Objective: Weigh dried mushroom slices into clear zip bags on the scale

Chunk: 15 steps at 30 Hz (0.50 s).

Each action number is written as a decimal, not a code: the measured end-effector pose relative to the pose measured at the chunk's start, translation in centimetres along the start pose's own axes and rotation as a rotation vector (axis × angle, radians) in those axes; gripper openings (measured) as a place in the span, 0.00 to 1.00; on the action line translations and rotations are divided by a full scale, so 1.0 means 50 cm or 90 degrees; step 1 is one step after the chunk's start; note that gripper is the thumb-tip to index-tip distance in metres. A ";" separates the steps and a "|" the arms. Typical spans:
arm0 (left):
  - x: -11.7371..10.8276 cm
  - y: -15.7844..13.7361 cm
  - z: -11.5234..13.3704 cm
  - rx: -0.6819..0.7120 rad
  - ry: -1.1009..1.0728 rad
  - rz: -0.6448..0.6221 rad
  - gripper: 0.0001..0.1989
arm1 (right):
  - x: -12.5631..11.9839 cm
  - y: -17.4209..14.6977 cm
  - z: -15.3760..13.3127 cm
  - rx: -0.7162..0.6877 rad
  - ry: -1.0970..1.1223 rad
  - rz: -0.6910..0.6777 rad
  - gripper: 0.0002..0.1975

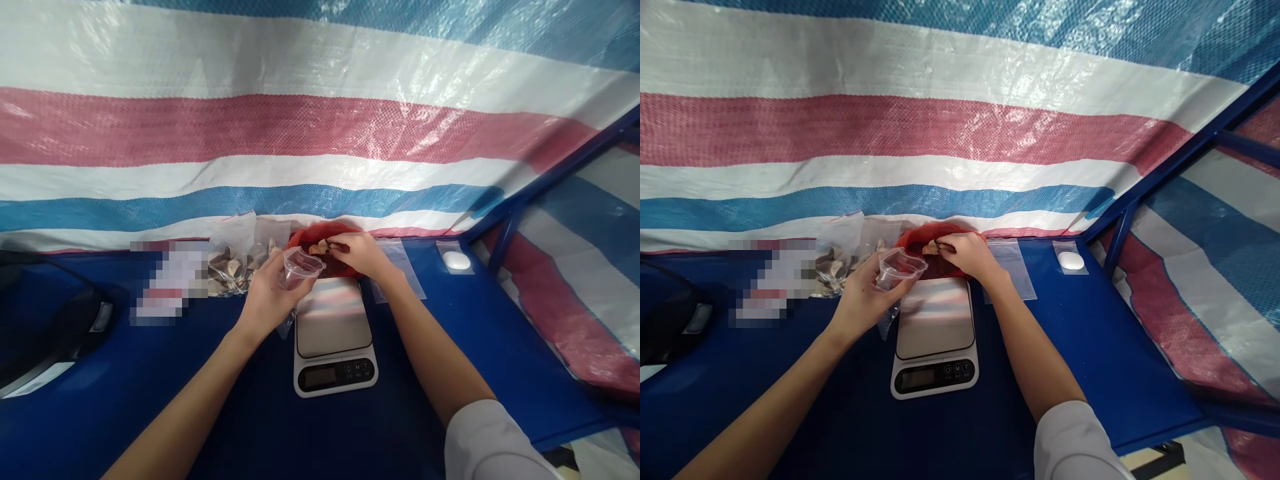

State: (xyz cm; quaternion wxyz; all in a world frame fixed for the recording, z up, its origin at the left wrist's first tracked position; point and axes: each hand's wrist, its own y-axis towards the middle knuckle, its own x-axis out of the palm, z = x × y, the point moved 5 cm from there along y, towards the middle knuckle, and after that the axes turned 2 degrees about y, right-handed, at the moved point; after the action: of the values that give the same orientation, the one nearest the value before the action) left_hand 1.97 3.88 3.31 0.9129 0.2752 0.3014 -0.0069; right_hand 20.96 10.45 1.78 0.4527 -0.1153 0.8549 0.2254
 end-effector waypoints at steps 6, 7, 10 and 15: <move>0.001 0.000 -0.004 0.003 0.005 -0.012 0.19 | -0.046 -0.016 -0.012 -0.009 0.120 0.029 0.08; 0.002 -0.001 -0.004 0.005 0.006 -0.017 0.20 | -0.056 -0.019 -0.018 -0.014 0.153 0.027 0.08; 0.006 -0.001 -0.001 0.012 0.010 -0.032 0.22 | -0.082 -0.028 -0.042 -0.037 0.254 0.007 0.08; 0.014 -0.003 0.005 0.037 0.006 -0.046 0.22 | -0.100 -0.039 -0.087 -0.066 0.312 -0.055 0.10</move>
State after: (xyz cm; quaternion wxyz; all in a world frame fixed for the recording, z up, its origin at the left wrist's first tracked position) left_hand 2.66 3.72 3.01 0.9020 0.2908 0.3155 -0.0474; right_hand 21.43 6.58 7.51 0.2348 -0.2258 0.9207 0.2151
